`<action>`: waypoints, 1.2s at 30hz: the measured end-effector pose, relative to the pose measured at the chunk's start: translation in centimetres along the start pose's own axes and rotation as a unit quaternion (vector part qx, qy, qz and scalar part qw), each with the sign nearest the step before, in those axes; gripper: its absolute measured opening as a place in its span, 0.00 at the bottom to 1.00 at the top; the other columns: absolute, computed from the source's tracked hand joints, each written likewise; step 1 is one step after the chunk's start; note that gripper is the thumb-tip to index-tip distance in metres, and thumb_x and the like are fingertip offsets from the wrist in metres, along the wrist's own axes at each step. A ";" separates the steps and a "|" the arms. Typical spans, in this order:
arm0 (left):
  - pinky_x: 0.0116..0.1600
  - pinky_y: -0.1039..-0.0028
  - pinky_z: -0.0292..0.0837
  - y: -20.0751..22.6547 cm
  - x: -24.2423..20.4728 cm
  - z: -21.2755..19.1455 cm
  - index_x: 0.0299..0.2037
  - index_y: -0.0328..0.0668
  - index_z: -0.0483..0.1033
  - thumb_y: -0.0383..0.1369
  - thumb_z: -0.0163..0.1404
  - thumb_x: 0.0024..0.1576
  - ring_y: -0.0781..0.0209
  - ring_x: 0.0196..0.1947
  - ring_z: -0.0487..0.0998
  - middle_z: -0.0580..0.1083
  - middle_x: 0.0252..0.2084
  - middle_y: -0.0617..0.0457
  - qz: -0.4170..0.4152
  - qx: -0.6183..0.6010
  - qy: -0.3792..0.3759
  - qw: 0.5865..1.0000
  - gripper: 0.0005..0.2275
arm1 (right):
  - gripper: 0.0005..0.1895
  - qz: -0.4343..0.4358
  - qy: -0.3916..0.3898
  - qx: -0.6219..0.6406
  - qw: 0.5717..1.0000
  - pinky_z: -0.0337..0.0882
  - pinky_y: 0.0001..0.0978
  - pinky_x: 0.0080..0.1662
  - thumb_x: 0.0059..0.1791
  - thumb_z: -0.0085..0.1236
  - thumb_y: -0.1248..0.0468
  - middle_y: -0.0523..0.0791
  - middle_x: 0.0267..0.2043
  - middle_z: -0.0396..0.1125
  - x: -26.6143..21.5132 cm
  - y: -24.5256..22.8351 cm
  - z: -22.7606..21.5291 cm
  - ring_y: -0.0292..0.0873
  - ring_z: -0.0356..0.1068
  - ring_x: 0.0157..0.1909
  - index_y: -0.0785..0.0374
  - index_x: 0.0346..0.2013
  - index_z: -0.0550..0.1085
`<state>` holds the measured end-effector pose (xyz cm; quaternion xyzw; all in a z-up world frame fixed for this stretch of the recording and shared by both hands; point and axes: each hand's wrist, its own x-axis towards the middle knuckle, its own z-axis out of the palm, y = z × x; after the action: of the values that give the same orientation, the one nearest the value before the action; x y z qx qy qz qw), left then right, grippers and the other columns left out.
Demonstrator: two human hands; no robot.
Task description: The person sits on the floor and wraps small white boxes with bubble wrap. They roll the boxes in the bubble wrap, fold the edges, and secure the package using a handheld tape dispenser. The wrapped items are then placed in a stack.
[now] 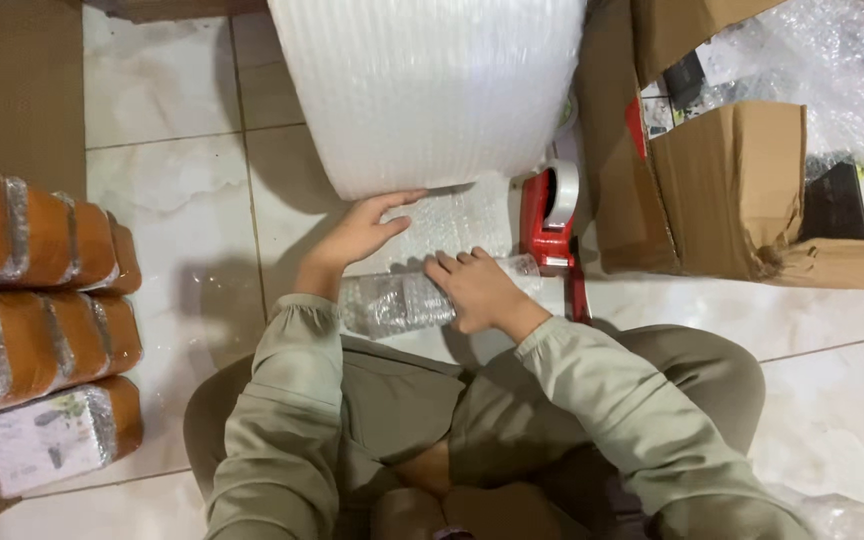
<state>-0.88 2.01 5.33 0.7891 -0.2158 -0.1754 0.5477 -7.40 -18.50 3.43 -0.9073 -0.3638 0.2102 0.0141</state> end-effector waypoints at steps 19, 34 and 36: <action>0.68 0.58 0.46 -12.8 0.7 8.8 0.42 0.70 0.78 0.49 0.51 0.44 0.44 0.64 0.59 0.64 0.61 0.59 -0.236 0.299 -0.231 0.896 0.15 | 0.38 -0.024 0.018 0.021 0.999 0.58 0.42 0.51 0.30 0.54 0.53 0.55 0.53 0.63 -3.5 -2.2 1.2 0.55 0.67 0.49 0.63 0.51 0.54; 0.70 0.53 0.37 -8.2 1.5 6.7 0.63 0.33 0.58 0.60 0.38 0.51 0.38 0.68 0.47 0.52 0.67 0.35 -0.285 0.056 -0.214 0.932 0.39 | 0.23 0.123 0.258 0.036 0.958 0.51 0.57 0.59 0.50 0.43 0.54 0.54 0.53 0.60 -3.0 -6.7 4.4 0.57 0.57 0.58 0.59 0.57 0.61; 0.70 0.53 0.38 -5.7 1.4 5.3 0.63 0.34 0.58 0.57 0.36 0.52 0.39 0.68 0.48 0.52 0.67 0.36 -0.281 0.055 -0.201 0.937 0.36 | 0.23 0.137 0.227 0.056 0.963 0.52 0.55 0.59 0.50 0.42 0.52 0.52 0.53 0.61 -1.4 -5.0 4.4 0.56 0.58 0.58 0.57 0.57 0.62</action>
<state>-1.55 -1.20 -1.86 0.7947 -0.1001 -0.4648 0.3773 -13.30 -16.36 0.87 -0.9701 -0.2112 0.0183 0.1179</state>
